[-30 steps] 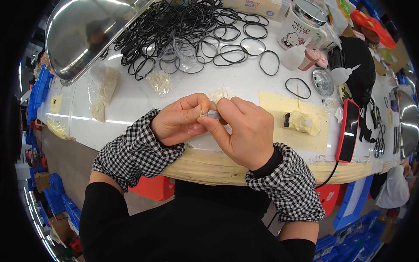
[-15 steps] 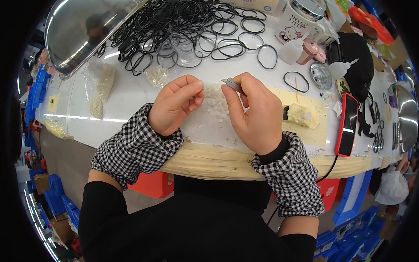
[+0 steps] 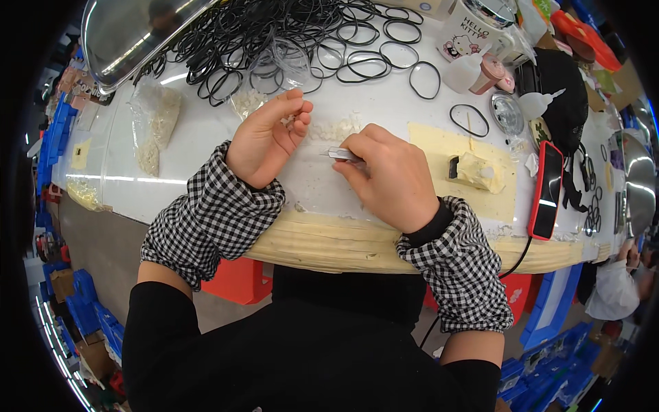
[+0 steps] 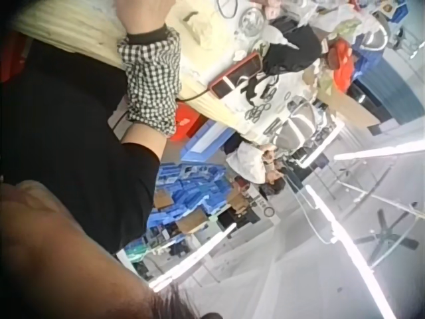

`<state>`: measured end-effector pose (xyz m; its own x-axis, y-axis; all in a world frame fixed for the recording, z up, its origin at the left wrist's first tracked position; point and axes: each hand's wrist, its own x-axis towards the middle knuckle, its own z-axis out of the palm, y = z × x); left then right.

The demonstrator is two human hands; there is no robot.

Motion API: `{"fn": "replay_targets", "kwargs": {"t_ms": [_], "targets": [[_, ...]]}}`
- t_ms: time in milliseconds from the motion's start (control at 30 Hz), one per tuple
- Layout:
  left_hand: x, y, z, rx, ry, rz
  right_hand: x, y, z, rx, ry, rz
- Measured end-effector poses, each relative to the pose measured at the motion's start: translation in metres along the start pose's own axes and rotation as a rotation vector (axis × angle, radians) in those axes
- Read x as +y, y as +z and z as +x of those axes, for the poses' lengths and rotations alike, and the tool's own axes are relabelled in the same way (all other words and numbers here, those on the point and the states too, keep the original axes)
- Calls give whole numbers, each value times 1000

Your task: Assembling small plastic and rubber electronic components at a factory workbench.

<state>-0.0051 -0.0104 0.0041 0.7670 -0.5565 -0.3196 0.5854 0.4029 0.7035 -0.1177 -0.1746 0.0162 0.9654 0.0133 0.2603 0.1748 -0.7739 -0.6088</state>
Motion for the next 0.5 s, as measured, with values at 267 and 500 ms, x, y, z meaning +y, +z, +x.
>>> {"fn": "replay_targets", "kwargs": {"t_ms": [267,500], "targets": [[1,1,-1,-59,-22,-52,-4,14,-1,-1,-80,-211],[1,-1,2,-69,-25,-8,-7,15,-3,-36,-77,-256]]}}
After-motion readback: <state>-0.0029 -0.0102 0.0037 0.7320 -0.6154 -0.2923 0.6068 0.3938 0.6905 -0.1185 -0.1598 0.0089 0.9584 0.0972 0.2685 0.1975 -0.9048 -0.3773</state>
